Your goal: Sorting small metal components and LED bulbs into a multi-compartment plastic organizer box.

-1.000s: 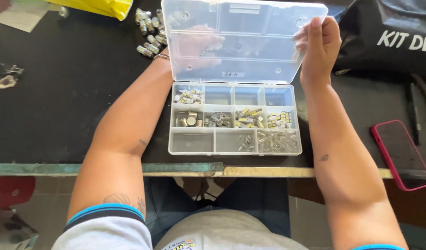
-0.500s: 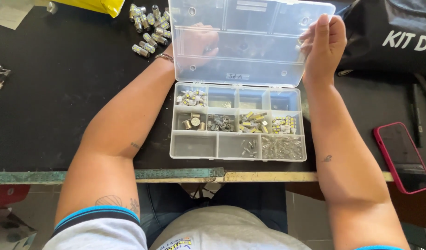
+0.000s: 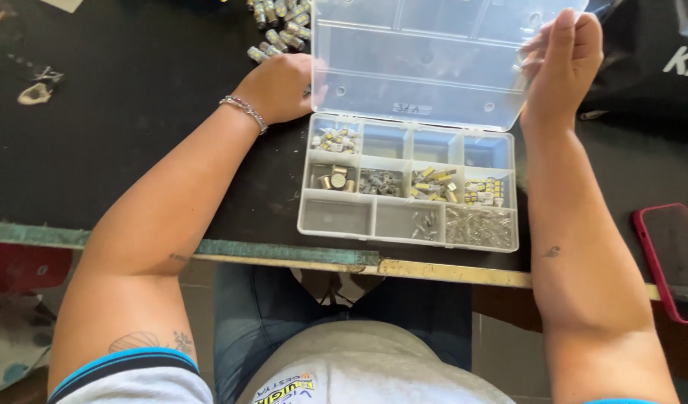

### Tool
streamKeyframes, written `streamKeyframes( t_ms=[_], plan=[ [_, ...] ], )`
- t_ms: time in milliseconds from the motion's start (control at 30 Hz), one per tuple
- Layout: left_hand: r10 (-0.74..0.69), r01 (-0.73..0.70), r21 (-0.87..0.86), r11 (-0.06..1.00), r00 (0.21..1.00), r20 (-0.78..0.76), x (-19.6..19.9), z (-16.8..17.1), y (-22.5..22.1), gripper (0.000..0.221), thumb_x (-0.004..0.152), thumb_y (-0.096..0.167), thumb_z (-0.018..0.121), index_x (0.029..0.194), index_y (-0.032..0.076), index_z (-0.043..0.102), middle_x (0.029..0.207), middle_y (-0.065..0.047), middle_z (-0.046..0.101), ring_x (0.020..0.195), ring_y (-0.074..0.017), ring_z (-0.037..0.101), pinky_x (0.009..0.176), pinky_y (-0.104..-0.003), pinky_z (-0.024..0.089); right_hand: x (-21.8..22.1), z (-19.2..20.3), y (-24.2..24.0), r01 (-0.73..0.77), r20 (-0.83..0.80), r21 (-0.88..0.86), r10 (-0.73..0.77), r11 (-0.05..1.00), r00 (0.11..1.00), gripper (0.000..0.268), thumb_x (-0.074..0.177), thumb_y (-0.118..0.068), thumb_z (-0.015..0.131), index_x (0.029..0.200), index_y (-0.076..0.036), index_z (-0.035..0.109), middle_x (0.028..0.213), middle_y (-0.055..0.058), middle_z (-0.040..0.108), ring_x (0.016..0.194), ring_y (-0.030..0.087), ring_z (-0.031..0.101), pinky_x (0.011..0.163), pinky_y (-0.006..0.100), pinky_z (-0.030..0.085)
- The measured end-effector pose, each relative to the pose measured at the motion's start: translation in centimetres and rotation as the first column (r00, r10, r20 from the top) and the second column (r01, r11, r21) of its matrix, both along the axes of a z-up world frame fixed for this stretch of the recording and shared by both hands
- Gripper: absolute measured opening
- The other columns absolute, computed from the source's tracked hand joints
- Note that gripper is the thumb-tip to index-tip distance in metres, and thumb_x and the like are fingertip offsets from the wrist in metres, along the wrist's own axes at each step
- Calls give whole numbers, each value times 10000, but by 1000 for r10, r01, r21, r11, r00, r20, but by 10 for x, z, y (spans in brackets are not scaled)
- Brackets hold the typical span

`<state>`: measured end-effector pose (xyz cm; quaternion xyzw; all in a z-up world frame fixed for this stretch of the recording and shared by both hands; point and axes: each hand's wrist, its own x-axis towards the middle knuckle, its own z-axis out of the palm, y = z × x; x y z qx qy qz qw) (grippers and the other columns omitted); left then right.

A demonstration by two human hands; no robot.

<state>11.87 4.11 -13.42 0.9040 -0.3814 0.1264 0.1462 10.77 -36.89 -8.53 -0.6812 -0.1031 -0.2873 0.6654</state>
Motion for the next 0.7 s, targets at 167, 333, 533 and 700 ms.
streamKeyframes(
  t_ms=[167, 333, 533, 700],
  plan=[
    [88, -131, -331, 934, 986, -140, -26, 14, 21, 145, 937, 124, 678, 818, 122, 597, 781, -7, 628, 684, -169, 584, 679, -323, 452, 4, -4, -5, -8, 20, -41, 9, 999, 1000, 317, 1157, -338, 559, 947, -106, 510, 750, 45, 594, 604, 106, 529, 536, 230, 358],
    [-150, -629, -776, 52, 763, -629, -26, 28, 16, 216, 906, 188, 709, 791, 177, 527, 721, -12, 614, 581, -106, 584, 410, -246, 439, 4, -4, -4, -63, -203, 14, 65, 998, 977, 314, 1098, -461, 563, 1030, -155, 582, 779, 4, 604, 623, 76, 535, 594, 208, 444],
    [-469, -680, -592, -433, 730, -497, -22, 38, 22, 219, 839, 222, 724, 918, 45, 622, 818, -65, 561, 631, -122, 594, 452, -208, 452, 7, -8, -11, 15, -197, -229, -61, 973, 979, 349, 1114, -495, 547, 1169, -150, 539, 965, -11, 622, 702, 59, 577, 683, 210, 499],
    [-503, -694, -442, -569, 718, -480, -40, 49, 27, 264, 846, 237, 689, 931, -7, 633, 846, -110, 620, 655, -147, 606, 463, -228, 465, 7, -11, -22, -12, -83, -343, -18, 939, 996, 496, 1138, -531, 576, 1350, -93, 477, 1046, 53, 546, 827, 114, 509, 739, 273, 468]
  ],
)
